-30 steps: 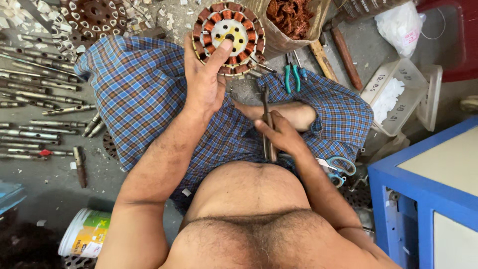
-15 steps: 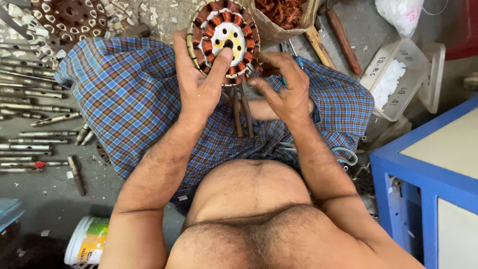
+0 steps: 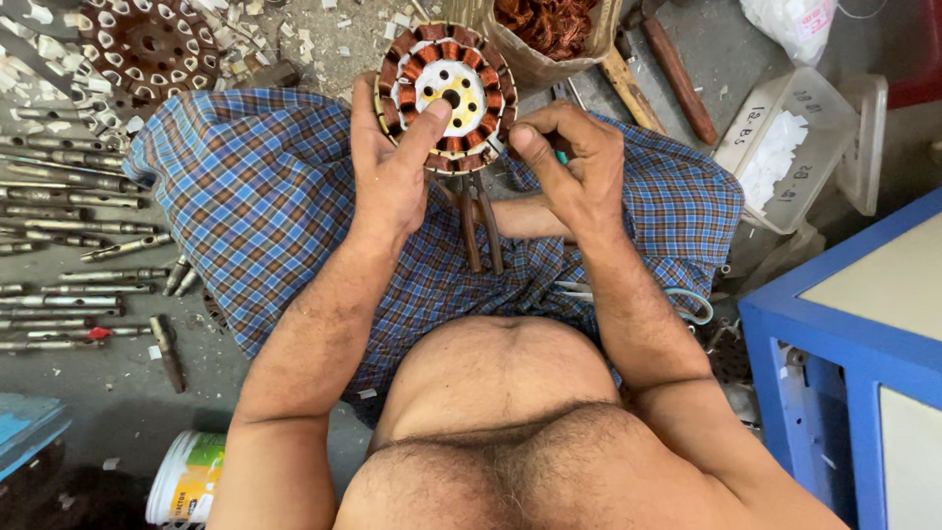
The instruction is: The person sits on the floor and uses pliers and shears to remove copper windings from a motor stator. They repeatedly pull and cut the wires, placing the removed copper into a nearby container.
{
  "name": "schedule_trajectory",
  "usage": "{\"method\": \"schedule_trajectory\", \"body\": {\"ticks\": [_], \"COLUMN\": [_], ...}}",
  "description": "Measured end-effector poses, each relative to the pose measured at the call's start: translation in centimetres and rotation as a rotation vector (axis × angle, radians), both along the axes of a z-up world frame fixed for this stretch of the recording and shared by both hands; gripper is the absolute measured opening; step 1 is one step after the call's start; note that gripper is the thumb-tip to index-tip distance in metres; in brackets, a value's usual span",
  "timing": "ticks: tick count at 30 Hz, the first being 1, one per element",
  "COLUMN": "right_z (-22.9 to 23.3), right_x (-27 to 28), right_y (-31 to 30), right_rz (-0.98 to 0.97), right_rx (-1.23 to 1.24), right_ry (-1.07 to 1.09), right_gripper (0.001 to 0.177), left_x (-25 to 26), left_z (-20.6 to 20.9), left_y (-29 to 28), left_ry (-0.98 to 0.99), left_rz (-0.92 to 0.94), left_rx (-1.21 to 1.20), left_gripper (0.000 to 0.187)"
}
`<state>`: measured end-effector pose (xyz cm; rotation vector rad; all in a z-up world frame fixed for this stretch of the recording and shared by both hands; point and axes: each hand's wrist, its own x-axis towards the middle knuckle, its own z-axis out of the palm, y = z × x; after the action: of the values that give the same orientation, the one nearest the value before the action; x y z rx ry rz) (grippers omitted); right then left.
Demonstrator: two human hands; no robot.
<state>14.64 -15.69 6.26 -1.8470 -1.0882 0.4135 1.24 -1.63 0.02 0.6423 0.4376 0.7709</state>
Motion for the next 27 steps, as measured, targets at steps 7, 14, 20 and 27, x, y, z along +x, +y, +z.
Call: {"method": "schedule_trajectory", "body": {"ticks": [7,14,20,27], "right_z": [-0.1,1.4,3.6,4.0], "right_x": [0.9,2.4,3.4,1.5], "right_y": [-0.3,1.0,2.8,3.0], "right_rz": [0.017,0.231,0.528,0.491], "right_rx": [-0.032,-0.005,-0.238,-0.297], "right_ry": [0.201,-0.148,-0.285,-0.489], "right_gripper": [0.019,0.017,0.028,0.022], "left_x": [-0.1,0.0,0.1,0.3], "left_z": [0.4,-0.7,-3.4,-5.6], "left_y": [0.9,0.7,0.3,0.3], "left_ry": [0.074,0.141,0.165,0.517], "left_rz": [-0.082,-0.16,-0.149,-0.151], "left_rx": [-0.187,-0.12,-0.053,0.185], "left_gripper": [0.056,0.073,0.09,0.099]}}
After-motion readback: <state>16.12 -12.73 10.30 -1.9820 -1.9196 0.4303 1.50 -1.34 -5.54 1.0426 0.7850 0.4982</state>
